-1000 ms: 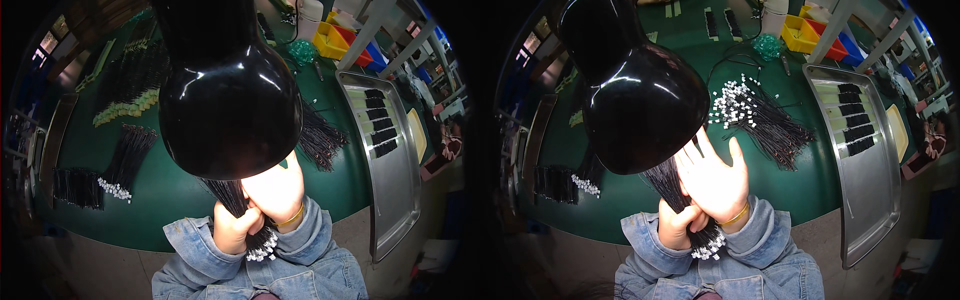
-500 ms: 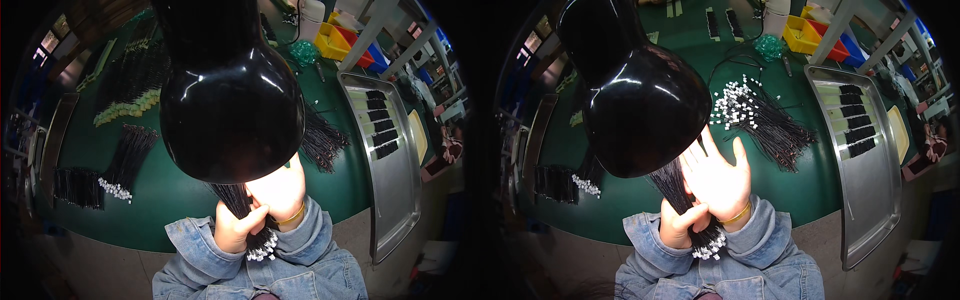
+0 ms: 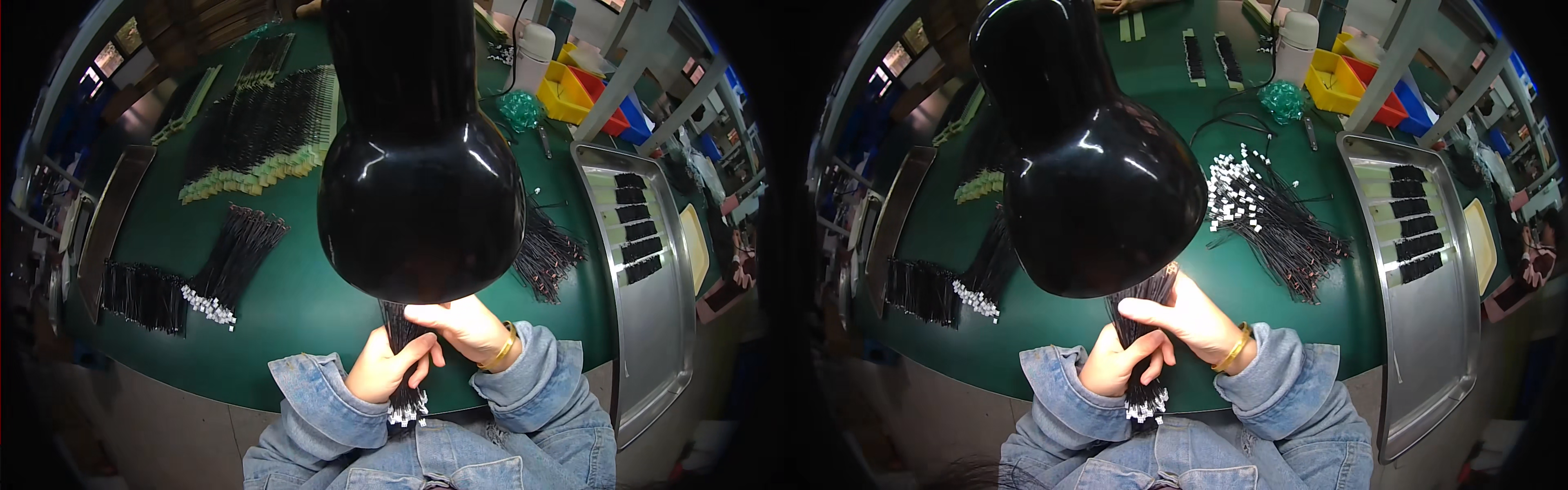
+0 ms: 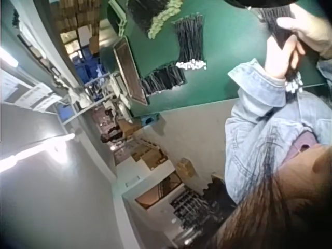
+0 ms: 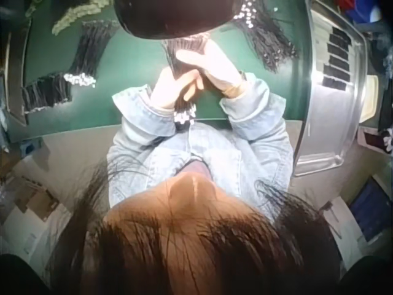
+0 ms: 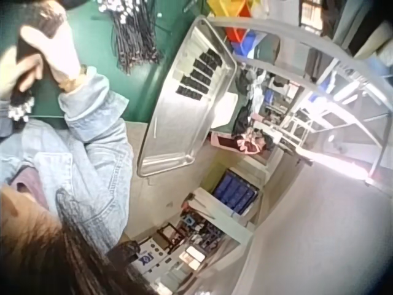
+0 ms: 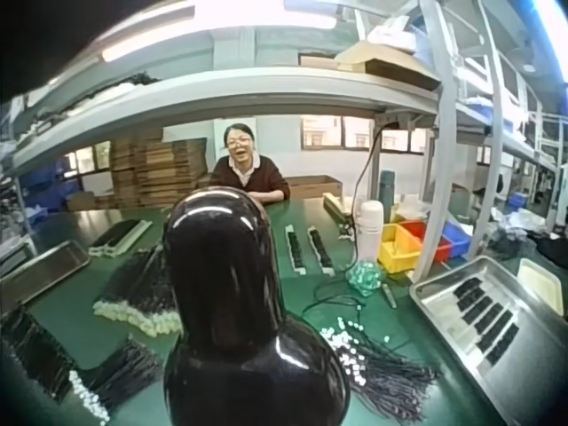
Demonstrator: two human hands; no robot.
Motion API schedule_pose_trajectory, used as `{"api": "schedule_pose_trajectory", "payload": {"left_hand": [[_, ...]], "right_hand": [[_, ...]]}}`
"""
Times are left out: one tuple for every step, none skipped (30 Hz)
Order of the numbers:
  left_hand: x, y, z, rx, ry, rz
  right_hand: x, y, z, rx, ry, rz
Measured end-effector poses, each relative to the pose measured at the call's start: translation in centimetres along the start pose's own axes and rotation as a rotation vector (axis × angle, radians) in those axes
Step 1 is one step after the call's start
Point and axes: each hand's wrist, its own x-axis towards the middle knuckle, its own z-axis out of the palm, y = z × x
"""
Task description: Bundling and organizing small electronic components and placing them into a metal tray at a workbench.
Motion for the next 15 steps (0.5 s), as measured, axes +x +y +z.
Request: {"api": "schedule_pose_trajectory", "payload": {"left_hand": [[0.2, -0.2, -0.2, 0.013, -0.010, 0.012], [0.5, -0.3, -0.5, 0.016, -0.006, 0.015], [0.7, -0.5, -0.9, 0.032, -0.027, 0.019], [0.8, -0.5, -1.0, 0.048, -0.049, 0.024], [0.8, -0.1, -1.0, -0.004, -0.065, -0.006], [0.9, 0.1, -1.2, -0.002, -0.062, -0.003], [1.0, 0.3, -1.2, -0.088, -0.097, -0.053], [1.1, 0.5, -1.3, -0.174, -0.131, -0.103], [1.2, 0.6, -1.4, -0.179, -0.158, -0.105], [1.4, 0.6, -1.4, -0.178, -0.158, -0.104], [1.6, 0.4, -1.5, -0.171, -0.155, -0.121], [1.8, 0.2, -1.6, -0.163, -0.152, -0.139], [2.0, -0.2, -1.8, -0.178, -0.128, -0.147], [2.1, -0.3, -2.1, -0.177, -0.126, -0.147], [2.2, -0.3, -2.4, -0.144, -0.101, -0.077]], "right_hand": [[0.3, -0.2, 0.5, -0.040, 0.072, 0.013], [0.6, -0.4, 1.1, -0.080, 0.144, 0.026], [1.0, -0.2, 1.1, -0.080, 0.138, 0.025], [1.3, 0.1, 1.0, -0.075, 0.142, -0.059], [1.7, 0.5, 0.8, -0.069, 0.147, -0.143], [2.0, 1.1, 0.3, -0.069, 0.143, -0.144], [2.3, 1.7, -0.4, -0.018, 0.131, -0.158], [2.3, 2.1, -0.9, 0.033, 0.120, -0.171], [1.9, 2.1, -1.3, 0.065, 0.121, -0.137], [1.9, 2.2, -1.4, 0.065, 0.120, -0.137], [1.9, 2.5, -1.6, 0.185, 0.128, -0.146], [1.9, 2.7, -1.7, 0.305, 0.137, -0.153], [2.0, 2.9, -1.6, 0.306, 0.135, -0.153], [2.0, 3.0, -1.5, 0.279, 0.094, -0.190], [2.0, 3.2, -1.4, 0.252, 0.054, -0.226]]}}
